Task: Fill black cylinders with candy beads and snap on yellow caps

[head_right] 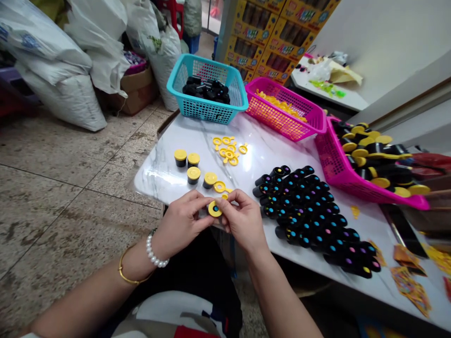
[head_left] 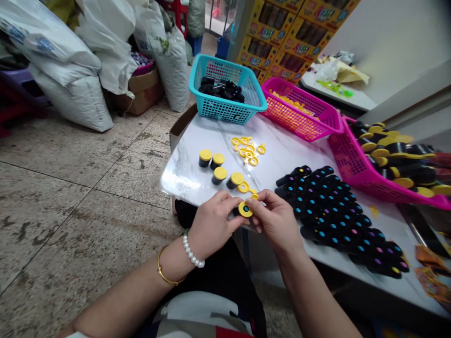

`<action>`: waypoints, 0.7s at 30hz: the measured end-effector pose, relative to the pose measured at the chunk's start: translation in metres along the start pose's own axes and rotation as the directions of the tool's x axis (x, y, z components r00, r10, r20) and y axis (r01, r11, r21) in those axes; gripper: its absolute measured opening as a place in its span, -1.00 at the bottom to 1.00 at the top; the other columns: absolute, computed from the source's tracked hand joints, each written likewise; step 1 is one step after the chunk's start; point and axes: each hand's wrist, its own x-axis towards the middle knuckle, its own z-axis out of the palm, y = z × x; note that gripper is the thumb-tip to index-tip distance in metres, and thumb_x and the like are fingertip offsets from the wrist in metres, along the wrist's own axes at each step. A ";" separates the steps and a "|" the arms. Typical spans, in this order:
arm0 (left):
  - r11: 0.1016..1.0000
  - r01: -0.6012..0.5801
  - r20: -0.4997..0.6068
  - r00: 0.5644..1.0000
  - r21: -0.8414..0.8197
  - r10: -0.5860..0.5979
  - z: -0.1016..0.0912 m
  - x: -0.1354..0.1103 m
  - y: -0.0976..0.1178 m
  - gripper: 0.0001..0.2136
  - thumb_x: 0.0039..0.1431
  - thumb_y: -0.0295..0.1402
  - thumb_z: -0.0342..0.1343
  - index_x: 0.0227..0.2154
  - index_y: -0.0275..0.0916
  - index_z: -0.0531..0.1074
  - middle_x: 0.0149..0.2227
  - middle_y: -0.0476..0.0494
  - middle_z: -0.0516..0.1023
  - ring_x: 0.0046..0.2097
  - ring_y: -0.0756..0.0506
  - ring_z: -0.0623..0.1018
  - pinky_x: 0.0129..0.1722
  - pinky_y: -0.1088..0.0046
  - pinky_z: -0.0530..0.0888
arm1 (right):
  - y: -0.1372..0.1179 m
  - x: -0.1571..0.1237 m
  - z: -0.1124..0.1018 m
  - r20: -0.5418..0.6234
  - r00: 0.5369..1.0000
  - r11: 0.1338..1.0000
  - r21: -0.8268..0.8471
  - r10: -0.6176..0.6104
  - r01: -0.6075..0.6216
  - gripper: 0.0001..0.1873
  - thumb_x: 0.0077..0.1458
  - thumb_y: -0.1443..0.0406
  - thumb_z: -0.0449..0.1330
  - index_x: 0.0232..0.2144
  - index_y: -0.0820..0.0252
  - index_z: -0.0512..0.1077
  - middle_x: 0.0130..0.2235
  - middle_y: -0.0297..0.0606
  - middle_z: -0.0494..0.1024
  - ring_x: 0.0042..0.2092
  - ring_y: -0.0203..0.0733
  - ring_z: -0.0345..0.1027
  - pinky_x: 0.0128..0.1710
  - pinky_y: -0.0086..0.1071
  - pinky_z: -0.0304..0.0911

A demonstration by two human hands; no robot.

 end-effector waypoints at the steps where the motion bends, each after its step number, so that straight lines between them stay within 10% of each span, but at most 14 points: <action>1: 1.000 0.007 0.005 1.000 0.006 -0.007 0.000 0.000 0.000 -0.79 0.08 -0.42 0.19 -0.18 -0.19 0.48 -0.36 -0.02 0.42 -0.32 -0.02 0.44 -0.28 0.47 0.41 | 0.001 -0.001 0.000 -0.003 1.000 1.000 0.003 -0.004 0.004 -0.62 -0.10 0.07 0.35 -0.47 0.16 0.28 -0.73 -0.50 0.34 -0.72 -0.44 0.11 -0.75 -0.60 0.03; 16: 0.988 0.111 0.170 0.981 -0.104 -0.093 -0.012 0.009 0.007 -0.89 0.06 -0.39 0.16 -0.31 -0.21 0.43 -0.53 0.06 0.41 -0.49 0.03 0.40 -0.48 0.55 0.32 | 0.002 -0.003 0.001 0.024 0.998 0.995 -0.074 -0.063 0.064 -0.67 -0.04 0.09 0.30 -0.44 0.11 0.24 -0.53 -0.49 0.39 -0.66 -0.40 0.22 -0.70 -0.49 0.26; 21: 0.992 0.067 0.156 0.987 -0.108 -0.050 -0.010 0.008 0.010 -0.62 0.05 -0.28 0.22 -0.04 -0.17 0.37 -0.43 0.04 0.46 -0.45 0.02 0.43 -0.40 0.51 0.40 | 0.000 -0.007 0.004 -0.010 0.992 0.985 -0.119 -0.129 0.127 -0.69 0.00 0.11 0.27 -0.48 0.13 0.25 -0.53 -0.47 0.37 -0.57 -0.38 0.25 -0.62 -0.51 0.24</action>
